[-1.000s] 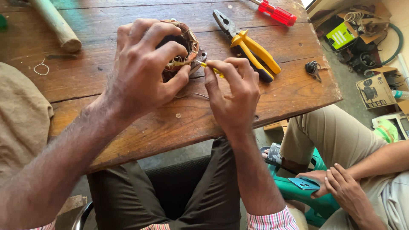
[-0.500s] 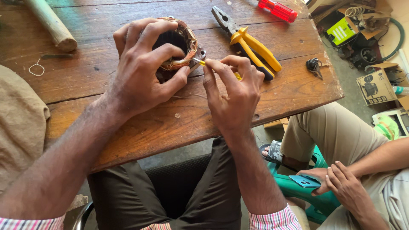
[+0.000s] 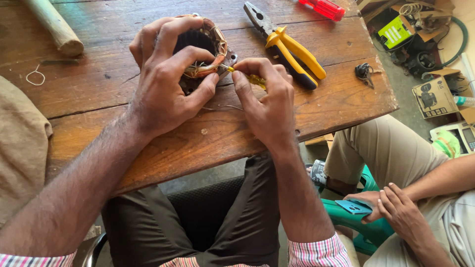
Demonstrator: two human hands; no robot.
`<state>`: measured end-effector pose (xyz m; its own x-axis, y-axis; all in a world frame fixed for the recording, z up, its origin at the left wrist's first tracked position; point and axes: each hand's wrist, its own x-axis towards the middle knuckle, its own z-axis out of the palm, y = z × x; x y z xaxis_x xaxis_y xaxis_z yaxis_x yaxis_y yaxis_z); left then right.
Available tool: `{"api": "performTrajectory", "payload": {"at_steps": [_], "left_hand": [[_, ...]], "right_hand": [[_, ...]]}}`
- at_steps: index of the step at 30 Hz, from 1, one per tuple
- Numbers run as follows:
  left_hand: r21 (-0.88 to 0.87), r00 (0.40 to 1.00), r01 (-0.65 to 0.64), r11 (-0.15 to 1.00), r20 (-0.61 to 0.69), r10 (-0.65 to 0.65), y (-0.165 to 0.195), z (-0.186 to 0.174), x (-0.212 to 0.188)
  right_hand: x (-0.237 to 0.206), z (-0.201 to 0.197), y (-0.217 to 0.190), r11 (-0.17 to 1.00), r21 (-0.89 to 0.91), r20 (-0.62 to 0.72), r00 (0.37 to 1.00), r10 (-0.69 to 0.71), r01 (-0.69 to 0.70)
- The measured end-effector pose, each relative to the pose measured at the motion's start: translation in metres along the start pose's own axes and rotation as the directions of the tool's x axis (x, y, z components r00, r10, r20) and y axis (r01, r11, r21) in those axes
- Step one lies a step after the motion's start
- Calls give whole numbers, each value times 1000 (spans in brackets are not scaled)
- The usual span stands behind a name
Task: The person works on an electric motor stator on a wooden table, threading and tucking copper wire around the winding slots. They use a small screwdriver to press wires into place and pliers to grip and pull the wire, rotating the stator as they work around it.
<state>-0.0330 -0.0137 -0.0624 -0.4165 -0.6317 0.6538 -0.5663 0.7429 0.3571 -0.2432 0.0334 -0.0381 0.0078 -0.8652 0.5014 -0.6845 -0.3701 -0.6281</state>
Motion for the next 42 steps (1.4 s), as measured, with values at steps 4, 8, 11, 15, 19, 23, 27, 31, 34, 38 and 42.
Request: {"api": "performTrajectory", "payload": {"at_steps": [4, 8, 11, 15, 19, 23, 27, 31, 34, 38, 42], "left_hand": [[14, 1000, -3, 1000, 6, 3, -5, 3, 1], [-26, 999, -15, 1000, 34, 16, -8, 3, 2], [-30, 998, -29, 999, 60, 31, -12, 2, 2], [-34, 995, -63, 997, 77, 65, -18, 0, 6], [-25, 994, -87, 996, 60, 88, -18, -4, 7], [-30, 996, -74, 997, 40, 76, -15, -5, 7], [-56, 998, -8, 998, 62, 12, -10, -8, 1], [-222, 989, 109, 969, 120, -84, -2, -8, 3], [-255, 991, 118, 960, 93, -97, 2, -11, 6], [-92, 1000, -17, 996, 8, 17, 0, -12, 4], [-77, 999, -41, 996, 7, 42, -8, -6, 1]], "right_hand": [[4, 0, 2, 999, 37, 29, 1000, -7, 6], [7, 1, 4, 1000, 9, 57, 998, 13, -14], [6, 0, 7, 999, 38, 63, 998, 22, -24], [2, 0, 8, 976, 215, 40, 999, 30, -39], [-2, 4, 4, 951, 309, -46, 999, 28, -12], [-5, 3, 2, 994, 92, -97, 994, -51, 59], [-10, 6, 0, 988, -93, -64, 990, -129, 123], [-9, 7, -2, 975, -160, -65, 984, -165, 152], [-9, 5, -7, 977, -150, -43, 986, -161, 153], [-7, 4, -10, 974, -131, -35, 981, -191, 185], [-6, 2, -10, 969, -80, 5, 973, -232, 232]]}}
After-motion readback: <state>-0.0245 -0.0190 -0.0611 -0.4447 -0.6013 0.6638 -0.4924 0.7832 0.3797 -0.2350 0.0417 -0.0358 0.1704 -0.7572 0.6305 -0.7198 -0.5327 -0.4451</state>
